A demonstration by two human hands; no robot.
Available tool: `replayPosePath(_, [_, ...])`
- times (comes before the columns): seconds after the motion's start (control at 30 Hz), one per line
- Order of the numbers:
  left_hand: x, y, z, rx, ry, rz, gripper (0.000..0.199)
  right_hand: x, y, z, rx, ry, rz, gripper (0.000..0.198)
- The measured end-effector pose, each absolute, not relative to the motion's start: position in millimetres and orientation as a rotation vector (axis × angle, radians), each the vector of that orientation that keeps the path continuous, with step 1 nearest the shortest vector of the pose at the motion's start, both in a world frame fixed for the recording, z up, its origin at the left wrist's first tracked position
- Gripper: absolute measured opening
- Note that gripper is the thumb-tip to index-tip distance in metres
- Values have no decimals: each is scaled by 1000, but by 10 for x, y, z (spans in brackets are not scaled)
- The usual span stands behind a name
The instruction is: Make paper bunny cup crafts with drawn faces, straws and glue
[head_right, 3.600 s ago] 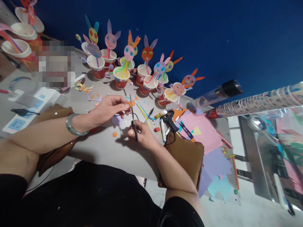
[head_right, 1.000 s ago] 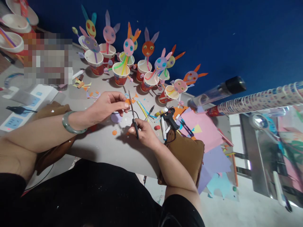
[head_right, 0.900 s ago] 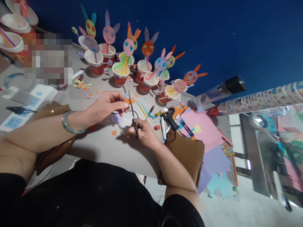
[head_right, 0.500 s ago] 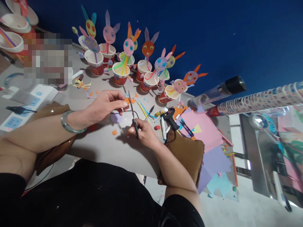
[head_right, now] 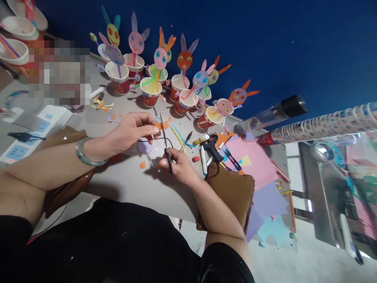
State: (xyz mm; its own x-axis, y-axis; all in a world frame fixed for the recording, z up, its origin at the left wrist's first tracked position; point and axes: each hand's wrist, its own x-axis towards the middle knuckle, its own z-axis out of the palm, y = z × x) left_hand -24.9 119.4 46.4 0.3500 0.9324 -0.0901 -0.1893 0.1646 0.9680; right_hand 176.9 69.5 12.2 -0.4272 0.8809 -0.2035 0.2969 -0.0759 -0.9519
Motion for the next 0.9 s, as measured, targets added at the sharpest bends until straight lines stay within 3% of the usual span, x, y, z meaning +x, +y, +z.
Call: replayPosePath(0.9, [-267, 1200, 471, 1093, 840, 984, 8, 1802, 701, 103, -1278, -1705, 1547, 59])
